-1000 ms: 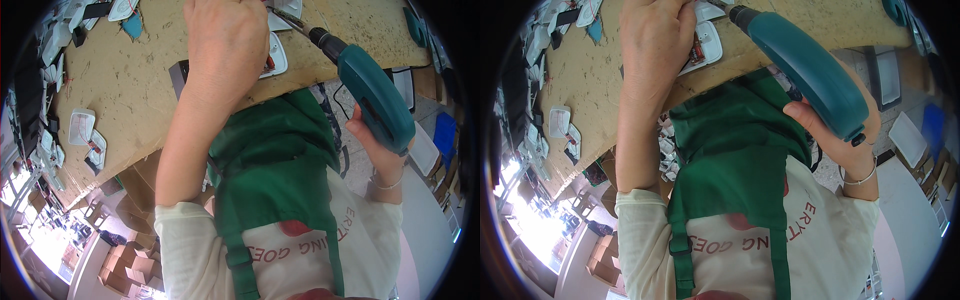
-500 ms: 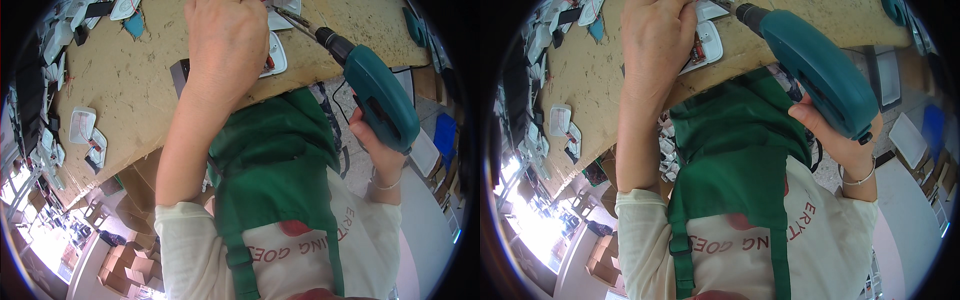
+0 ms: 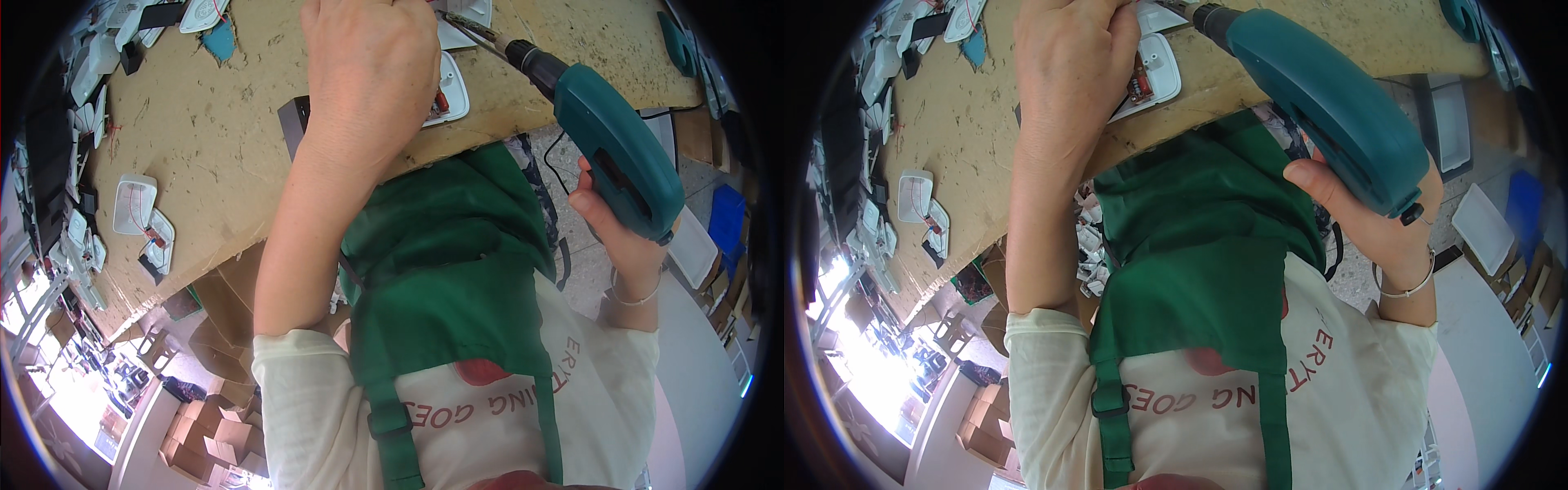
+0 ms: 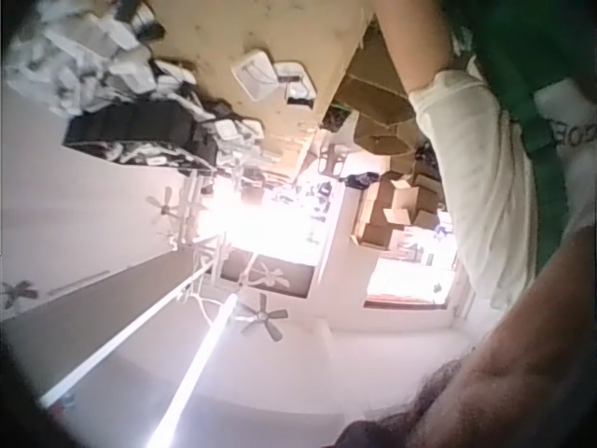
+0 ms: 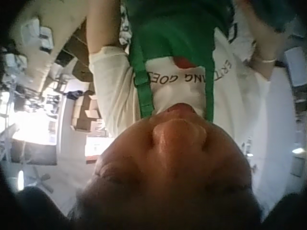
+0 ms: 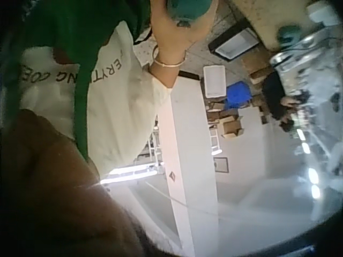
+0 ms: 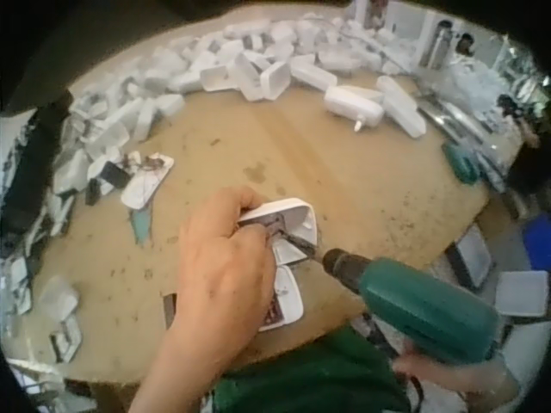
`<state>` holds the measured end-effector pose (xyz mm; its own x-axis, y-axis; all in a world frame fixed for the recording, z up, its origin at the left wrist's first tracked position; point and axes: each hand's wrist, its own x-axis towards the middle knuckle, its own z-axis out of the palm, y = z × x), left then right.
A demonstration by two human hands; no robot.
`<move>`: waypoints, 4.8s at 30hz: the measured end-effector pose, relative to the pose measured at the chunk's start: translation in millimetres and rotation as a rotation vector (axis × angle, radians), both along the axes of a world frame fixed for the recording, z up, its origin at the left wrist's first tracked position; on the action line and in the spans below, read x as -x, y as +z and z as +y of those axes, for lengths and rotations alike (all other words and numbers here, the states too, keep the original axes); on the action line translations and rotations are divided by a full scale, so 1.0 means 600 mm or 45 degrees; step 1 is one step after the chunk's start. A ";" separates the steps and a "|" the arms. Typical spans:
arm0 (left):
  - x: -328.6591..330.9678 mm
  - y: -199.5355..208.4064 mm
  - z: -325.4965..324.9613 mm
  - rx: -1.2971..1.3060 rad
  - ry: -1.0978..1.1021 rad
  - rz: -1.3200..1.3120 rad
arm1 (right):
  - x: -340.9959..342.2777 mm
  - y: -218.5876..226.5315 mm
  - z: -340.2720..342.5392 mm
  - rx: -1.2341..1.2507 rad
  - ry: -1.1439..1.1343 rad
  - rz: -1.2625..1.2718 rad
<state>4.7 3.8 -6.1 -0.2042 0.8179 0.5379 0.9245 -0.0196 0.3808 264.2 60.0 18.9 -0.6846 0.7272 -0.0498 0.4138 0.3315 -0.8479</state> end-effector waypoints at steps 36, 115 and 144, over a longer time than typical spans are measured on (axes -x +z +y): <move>-0.002 0.005 -0.003 0.004 0.002 0.030 | 0.006 0.001 -0.014 0.142 -0.208 0.073; 0.549 0.063 -0.127 0.614 0.914 -0.130 | -0.002 -0.044 0.067 0.271 -0.152 0.689; 0.057 0.011 -0.046 0.063 -0.444 0.489 | 0.139 -0.073 0.096 1.445 0.080 1.370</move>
<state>-29.7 -23.9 0.3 0.2891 0.8286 0.4793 0.9395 -0.3416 0.0239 180.8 117.6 -24.8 -0.7841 0.6205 -0.0174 -0.5174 -0.6687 -0.5340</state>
